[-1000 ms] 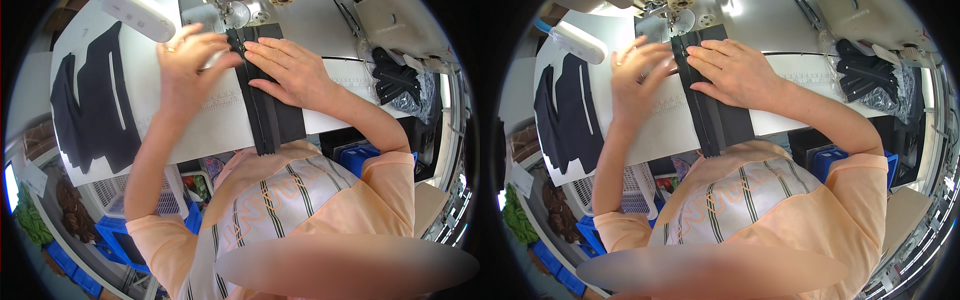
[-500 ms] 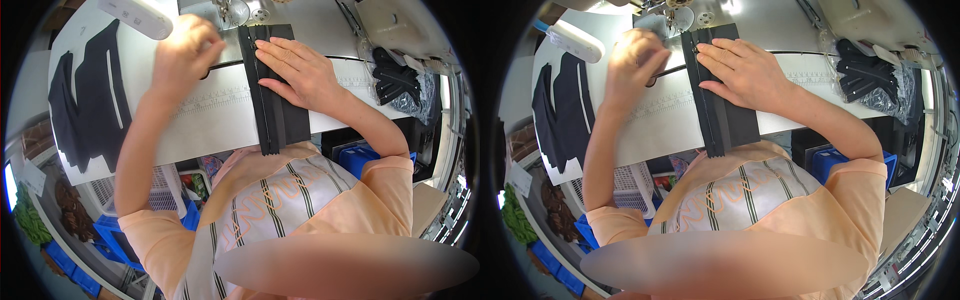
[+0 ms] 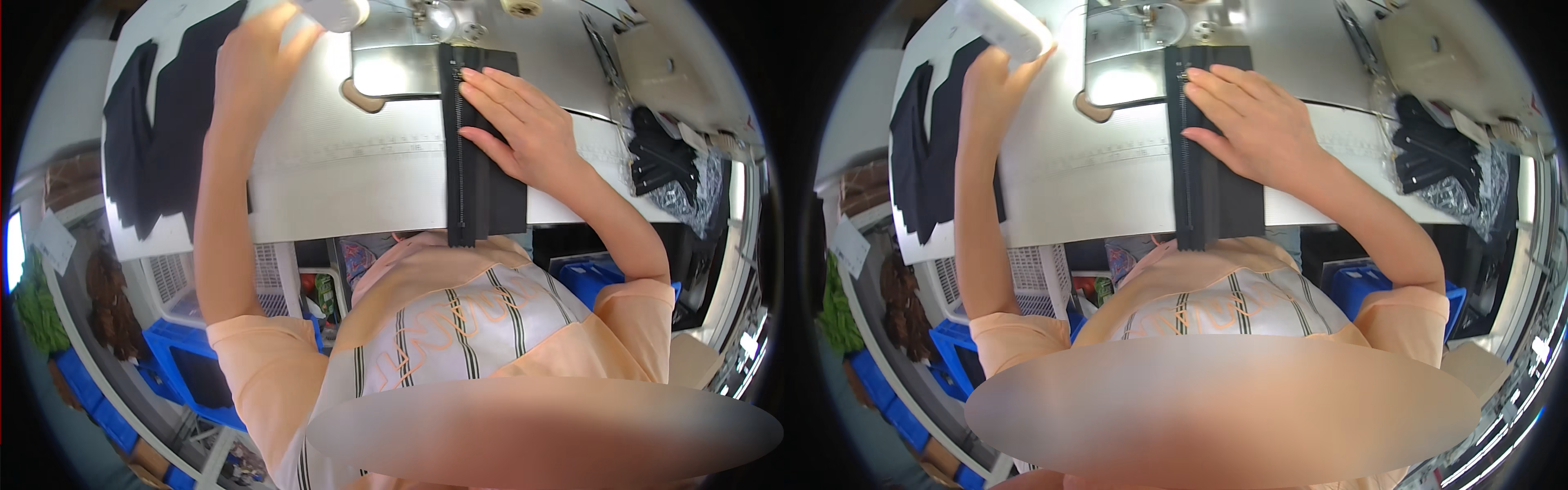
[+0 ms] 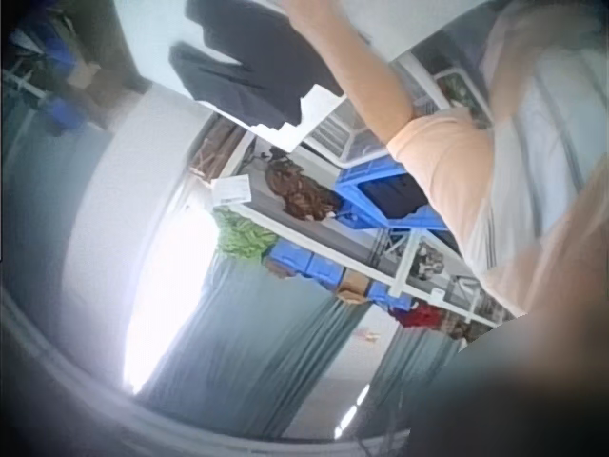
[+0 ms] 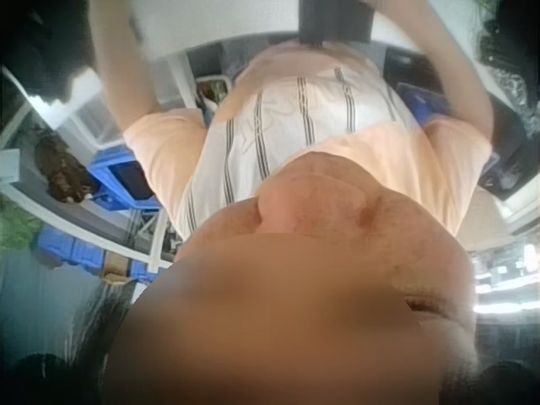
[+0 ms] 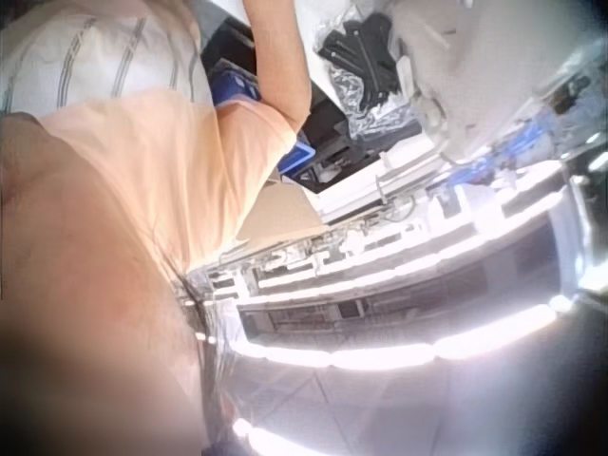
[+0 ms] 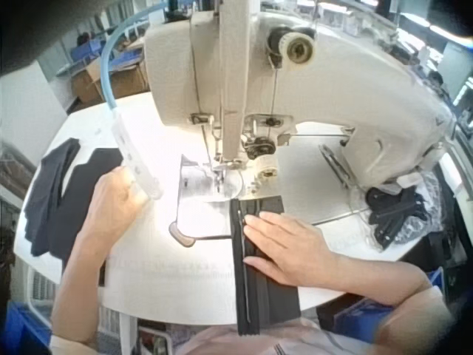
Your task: Sewing a zipper into a black fabric or leather component using an industrial sewing machine.
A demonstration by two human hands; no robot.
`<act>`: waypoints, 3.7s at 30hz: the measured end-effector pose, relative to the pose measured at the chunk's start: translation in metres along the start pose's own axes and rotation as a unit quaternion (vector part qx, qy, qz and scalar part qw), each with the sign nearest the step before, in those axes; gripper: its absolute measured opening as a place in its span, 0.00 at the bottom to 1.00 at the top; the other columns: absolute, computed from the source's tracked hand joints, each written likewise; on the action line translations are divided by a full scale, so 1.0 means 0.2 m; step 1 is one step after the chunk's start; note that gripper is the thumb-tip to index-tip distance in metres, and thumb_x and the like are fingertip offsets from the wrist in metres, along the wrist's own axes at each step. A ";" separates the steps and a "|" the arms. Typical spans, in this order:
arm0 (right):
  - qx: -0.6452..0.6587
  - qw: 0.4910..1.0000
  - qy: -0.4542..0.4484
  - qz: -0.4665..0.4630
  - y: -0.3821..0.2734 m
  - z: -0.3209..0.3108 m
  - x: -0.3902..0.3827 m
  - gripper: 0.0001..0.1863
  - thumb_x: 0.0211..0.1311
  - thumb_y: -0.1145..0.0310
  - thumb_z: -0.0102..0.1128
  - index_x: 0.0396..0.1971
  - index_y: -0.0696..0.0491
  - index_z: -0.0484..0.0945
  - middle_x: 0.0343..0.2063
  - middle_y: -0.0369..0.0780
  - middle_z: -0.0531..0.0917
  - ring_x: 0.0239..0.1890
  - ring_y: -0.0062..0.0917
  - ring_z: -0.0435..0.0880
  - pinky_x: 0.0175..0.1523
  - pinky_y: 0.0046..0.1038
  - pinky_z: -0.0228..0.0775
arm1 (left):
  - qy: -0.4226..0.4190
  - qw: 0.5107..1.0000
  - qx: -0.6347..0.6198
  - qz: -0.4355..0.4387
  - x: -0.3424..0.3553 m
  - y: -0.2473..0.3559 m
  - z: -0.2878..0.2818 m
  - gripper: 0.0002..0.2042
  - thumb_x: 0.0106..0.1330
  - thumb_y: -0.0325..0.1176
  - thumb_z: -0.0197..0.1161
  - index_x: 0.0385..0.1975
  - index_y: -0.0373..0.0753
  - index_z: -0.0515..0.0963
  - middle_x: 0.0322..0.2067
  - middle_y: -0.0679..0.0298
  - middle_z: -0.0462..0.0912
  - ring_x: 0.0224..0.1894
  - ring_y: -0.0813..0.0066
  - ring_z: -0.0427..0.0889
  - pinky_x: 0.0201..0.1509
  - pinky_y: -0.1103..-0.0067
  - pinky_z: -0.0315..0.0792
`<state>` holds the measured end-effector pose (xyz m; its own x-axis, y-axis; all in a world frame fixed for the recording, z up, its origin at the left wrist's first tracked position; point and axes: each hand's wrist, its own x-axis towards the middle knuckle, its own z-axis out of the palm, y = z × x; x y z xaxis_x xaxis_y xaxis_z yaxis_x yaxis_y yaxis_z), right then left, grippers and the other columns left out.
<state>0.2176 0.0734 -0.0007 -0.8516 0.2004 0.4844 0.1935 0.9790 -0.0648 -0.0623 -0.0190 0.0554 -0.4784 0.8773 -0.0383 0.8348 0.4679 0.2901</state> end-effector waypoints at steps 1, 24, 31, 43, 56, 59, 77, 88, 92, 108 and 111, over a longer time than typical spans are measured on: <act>-0.005 1.000 0.000 0.004 0.00 0.00 0.00 0.21 0.54 0.58 0.68 0.46 0.52 0.80 0.51 0.34 0.81 0.53 0.27 0.78 0.51 0.27 0.75 | 0.072 0.993 -0.060 0.071 -0.18 -0.06 -0.03 0.20 0.59 0.43 0.67 0.47 0.37 0.79 0.45 0.57 0.83 0.49 0.61 0.81 0.53 0.71 0.71; -0.021 0.999 -0.020 0.041 0.05 -0.16 -0.17 0.22 0.51 0.65 0.71 0.47 0.54 0.80 0.52 0.38 0.81 0.53 0.31 0.81 0.52 0.28 0.75 | 0.115 0.974 -0.035 0.189 -1.08 -0.12 0.24 0.25 0.47 0.18 0.58 0.50 0.38 0.80 0.56 0.61 0.78 0.59 0.65 0.75 0.65 0.63 0.59; -0.051 0.997 0.007 0.065 0.08 -0.20 -0.26 0.21 0.51 0.65 0.71 0.46 0.54 0.81 0.49 0.37 0.83 0.50 0.30 0.82 0.52 0.27 0.75 | 0.119 0.965 -0.031 0.230 -1.11 0.00 0.24 0.15 0.55 0.21 0.57 0.43 0.37 0.82 0.49 0.60 0.83 0.52 0.66 0.80 0.65 0.65 0.59; -0.055 0.996 0.021 0.061 0.09 -0.18 -0.27 0.19 0.53 0.61 0.69 0.45 0.52 0.82 0.50 0.35 0.83 0.50 0.28 0.82 0.50 0.26 0.77 | 0.184 0.950 -0.059 0.244 -0.95 0.32 0.37 0.13 0.55 0.23 0.62 0.41 0.33 0.82 0.47 0.58 0.83 0.49 0.66 0.81 0.50 0.73 0.72; -0.039 0.998 0.013 0.046 0.04 -0.14 -0.20 0.20 0.52 0.60 0.69 0.45 0.52 0.81 0.50 0.35 0.82 0.51 0.29 0.80 0.50 0.28 0.76 | 0.070 0.951 -0.207 0.217 -0.93 0.28 0.25 0.27 0.38 0.19 0.64 0.46 0.31 0.81 0.51 0.57 0.82 0.46 0.64 0.77 0.50 0.74 0.72; -0.020 0.999 -0.003 0.030 -0.03 -0.08 -0.11 0.21 0.55 0.57 0.66 0.45 0.53 0.81 0.51 0.36 0.81 0.52 0.29 0.79 0.53 0.29 0.74 | 0.146 0.927 -0.242 0.245 -0.88 0.27 0.14 0.21 0.45 0.26 0.62 0.44 0.32 0.83 0.49 0.59 0.83 0.42 0.66 0.78 0.47 0.76 0.71; -0.002 1.000 -0.008 0.007 -0.03 0.02 0.03 0.19 0.43 0.66 0.70 0.38 0.55 0.80 0.48 0.36 0.80 0.54 0.30 0.76 0.54 0.31 0.74 | 0.058 0.955 -0.178 0.231 -0.93 0.27 0.31 0.24 0.38 0.22 0.61 0.42 0.39 0.84 0.39 0.68 0.76 0.41 0.70 0.75 0.68 0.61 0.49; 0.022 0.998 -0.052 0.009 -0.03 -0.04 0.07 0.20 0.45 0.67 0.68 0.42 0.56 0.79 0.47 0.40 0.80 0.51 0.33 0.78 0.54 0.31 0.73 | 0.097 0.953 -0.159 0.238 -0.94 0.26 0.36 0.19 0.41 0.24 0.62 0.37 0.38 0.85 0.36 0.67 0.77 0.39 0.71 0.77 0.68 0.61 0.51; 0.027 0.998 -0.055 -0.013 0.00 -0.01 0.04 0.27 0.43 0.67 0.68 0.47 0.60 0.76 0.50 0.47 0.77 0.56 0.39 0.74 0.59 0.34 0.69 | 0.104 0.952 -0.162 0.237 -0.94 0.26 0.37 0.16 0.42 0.23 0.63 0.34 0.38 0.85 0.35 0.68 0.77 0.38 0.73 0.78 0.69 0.60 0.50; 0.013 0.998 -0.066 0.002 -0.02 -0.03 0.07 0.25 0.45 0.69 0.67 0.47 0.57 0.76 0.50 0.45 0.78 0.55 0.37 0.76 0.57 0.33 0.70 | 0.098 0.953 -0.162 0.237 -0.95 0.26 0.36 0.16 0.42 0.25 0.63 0.35 0.39 0.86 0.34 0.68 0.77 0.38 0.74 0.79 0.72 0.59 0.43; 0.027 0.999 -0.033 -0.010 0.00 0.00 0.05 0.25 0.45 0.69 0.67 0.47 0.57 0.76 0.50 0.45 0.78 0.55 0.37 0.75 0.57 0.33 0.70 | 0.097 0.953 -0.163 0.237 -0.95 0.26 0.36 0.16 0.43 0.25 0.63 0.35 0.39 0.85 0.34 0.68 0.77 0.38 0.74 0.78 0.72 0.59 0.43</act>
<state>0.2081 0.0748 0.0043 -0.8856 0.1809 0.4278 0.1508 0.9831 -0.1037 0.0913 -0.1535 0.0092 -0.1368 0.9307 0.3394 0.8556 -0.0617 0.5140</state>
